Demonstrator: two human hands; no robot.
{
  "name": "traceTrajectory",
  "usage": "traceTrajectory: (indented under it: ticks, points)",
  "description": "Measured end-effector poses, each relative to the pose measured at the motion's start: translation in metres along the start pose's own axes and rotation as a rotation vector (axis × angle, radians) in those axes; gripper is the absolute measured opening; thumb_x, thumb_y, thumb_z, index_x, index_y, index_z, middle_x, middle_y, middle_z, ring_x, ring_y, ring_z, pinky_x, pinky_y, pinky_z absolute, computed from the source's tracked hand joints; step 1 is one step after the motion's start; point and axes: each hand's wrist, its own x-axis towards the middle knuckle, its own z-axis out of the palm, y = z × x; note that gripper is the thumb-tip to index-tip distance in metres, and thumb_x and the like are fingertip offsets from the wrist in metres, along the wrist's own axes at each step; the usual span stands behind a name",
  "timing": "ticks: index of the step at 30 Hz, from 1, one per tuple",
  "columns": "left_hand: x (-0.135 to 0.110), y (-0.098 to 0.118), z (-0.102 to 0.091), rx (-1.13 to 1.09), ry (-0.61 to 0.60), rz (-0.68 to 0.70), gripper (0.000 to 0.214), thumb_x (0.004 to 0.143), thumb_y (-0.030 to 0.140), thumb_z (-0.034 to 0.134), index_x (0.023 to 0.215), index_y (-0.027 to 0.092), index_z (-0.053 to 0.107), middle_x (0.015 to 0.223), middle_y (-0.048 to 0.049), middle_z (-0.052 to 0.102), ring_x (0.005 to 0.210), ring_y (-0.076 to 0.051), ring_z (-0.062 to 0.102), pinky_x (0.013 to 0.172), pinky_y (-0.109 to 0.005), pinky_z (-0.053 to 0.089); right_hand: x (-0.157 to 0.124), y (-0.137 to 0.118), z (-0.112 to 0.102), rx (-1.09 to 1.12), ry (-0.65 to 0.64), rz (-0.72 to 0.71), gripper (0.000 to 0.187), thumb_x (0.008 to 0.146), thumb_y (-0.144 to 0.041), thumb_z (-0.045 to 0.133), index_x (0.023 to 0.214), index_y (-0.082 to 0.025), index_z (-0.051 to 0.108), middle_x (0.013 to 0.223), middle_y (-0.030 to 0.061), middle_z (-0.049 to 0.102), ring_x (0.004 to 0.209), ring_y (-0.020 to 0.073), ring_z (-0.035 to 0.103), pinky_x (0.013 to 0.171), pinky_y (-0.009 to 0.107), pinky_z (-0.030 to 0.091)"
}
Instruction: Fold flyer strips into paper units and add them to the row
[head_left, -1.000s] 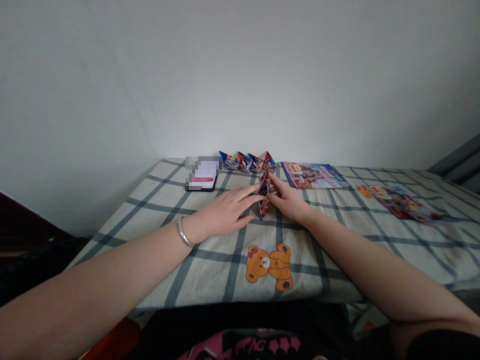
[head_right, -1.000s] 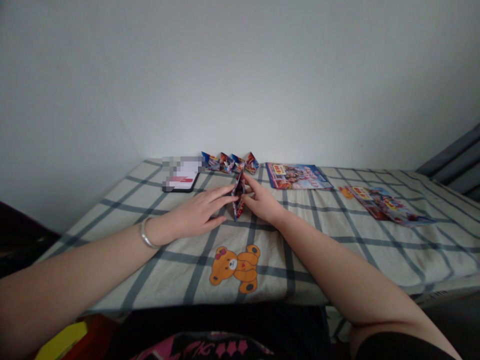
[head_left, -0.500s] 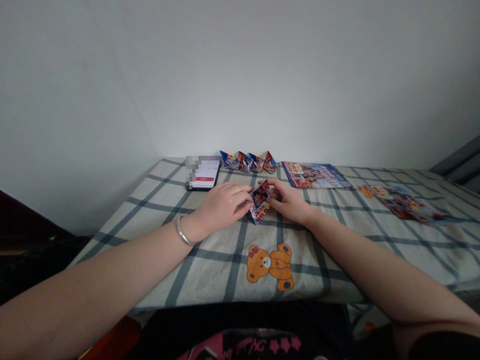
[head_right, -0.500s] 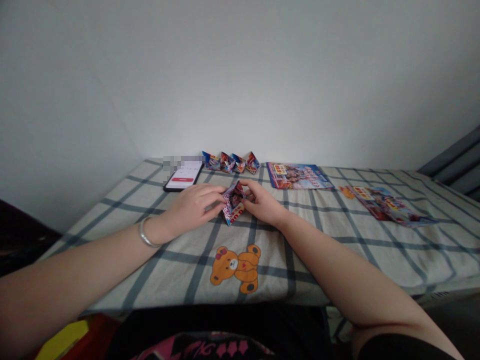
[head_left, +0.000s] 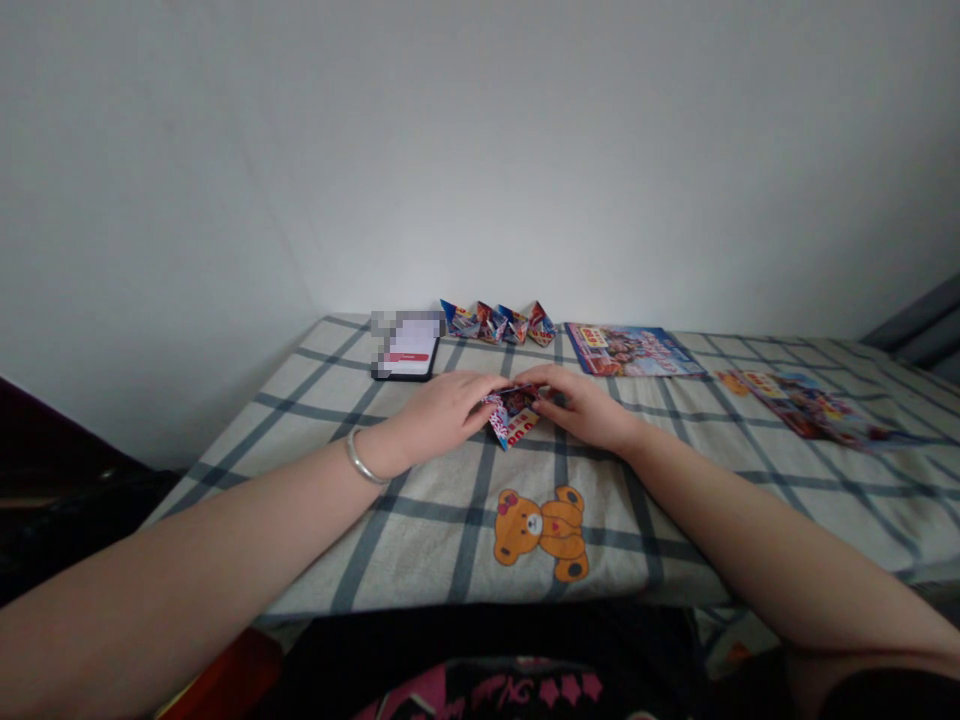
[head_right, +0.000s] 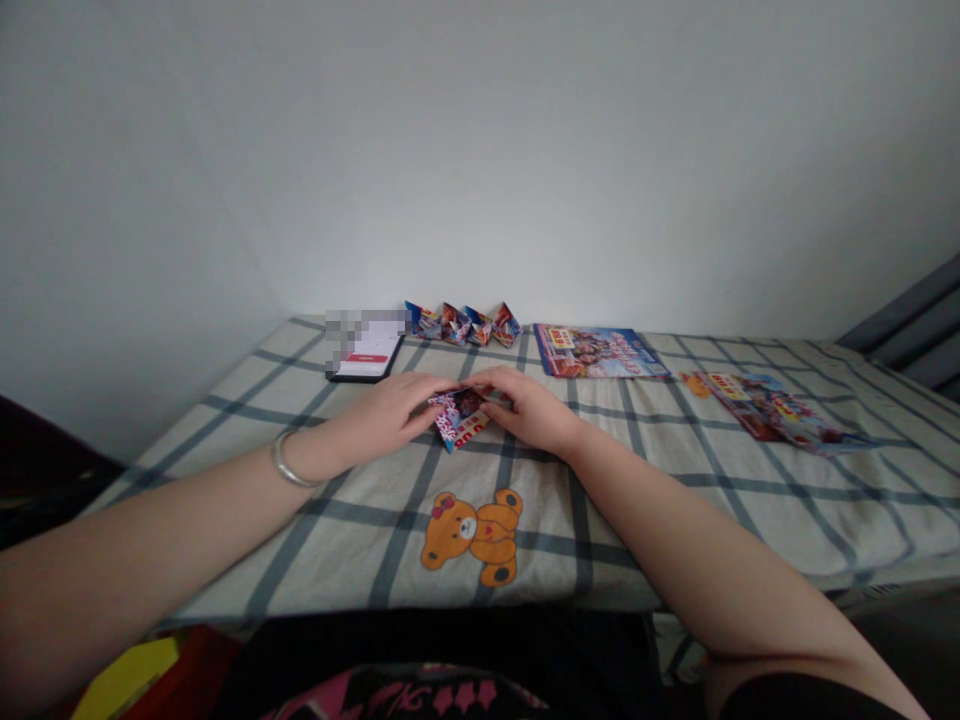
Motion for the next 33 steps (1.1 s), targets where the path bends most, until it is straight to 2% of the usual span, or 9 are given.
traceTrajectory:
  ticks: [2,7,13,23,28,33]
  points:
    - [0.0,-0.002,-0.001,-0.011,-0.031,0.017,0.029,0.094,0.019,0.051,0.123,0.017,0.054,0.116,-0.0084,0.066,0.108,-0.022,0.062,0.096,-0.04,0.049,0.0,0.001,-0.002,-0.036,-0.013,-0.069,0.035,0.089,-0.015,0.056,0.123,-0.023,0.059,0.121,0.0081,0.066,0.114,0.0202,0.059,0.101,0.041,0.048]
    - [0.0,-0.005,-0.004,-0.026,-0.1,0.089,0.026,0.096,0.022,0.052,0.121,0.02,0.057,0.123,-0.0067,0.065,0.111,-0.02,0.062,0.098,-0.036,0.048,0.001,0.002,-0.004,-0.05,-0.065,-0.162,0.037,0.09,-0.01,0.051,0.122,-0.024,0.063,0.117,0.0079,0.069,0.11,0.0183,0.062,0.097,0.039,0.052]
    - [-0.001,-0.009,-0.003,0.009,-0.127,0.127,0.026,0.095,0.025,0.056,0.12,0.02,0.061,0.126,-0.007,0.064,0.115,-0.02,0.061,0.1,-0.036,0.047,-0.001,0.001,-0.007,-0.073,-0.112,-0.149,0.039,0.088,-0.005,0.05,0.116,-0.023,0.069,0.12,0.0078,0.068,0.111,0.0165,0.064,0.096,0.034,0.054]
    - [0.0,-0.013,-0.001,0.016,-0.134,0.21,0.029,0.095,0.025,0.058,0.123,0.02,0.063,0.127,-0.0079,0.064,0.116,-0.021,0.061,0.102,-0.038,0.048,-0.002,0.002,-0.008,-0.149,-0.14,-0.141,0.03,0.088,-0.011,0.057,0.108,-0.025,0.074,0.118,0.0055,0.071,0.106,0.0174,0.068,0.092,0.032,0.056]
    - [0.0,-0.016,0.0,0.035,-0.167,0.209,0.028,0.094,0.024,0.058,0.121,0.025,0.065,0.129,-0.0064,0.063,0.115,-0.022,0.06,0.1,-0.04,0.048,-0.001,-0.001,-0.009,-0.163,-0.156,-0.157,0.027,0.089,-0.013,0.056,0.103,-0.026,0.076,0.117,0.0042,0.072,0.103,0.016,0.07,0.088,0.028,0.057]
    - [0.0,-0.015,-0.002,0.011,-0.174,0.2,0.027,0.095,0.024,0.058,0.12,0.026,0.066,0.131,-0.006,0.061,0.117,-0.021,0.059,0.102,-0.04,0.047,0.0,-0.003,-0.01,-0.193,-0.176,-0.159,0.027,0.089,-0.012,0.058,0.101,-0.028,0.076,0.118,0.0027,0.072,0.102,0.0163,0.07,0.087,0.029,0.056]
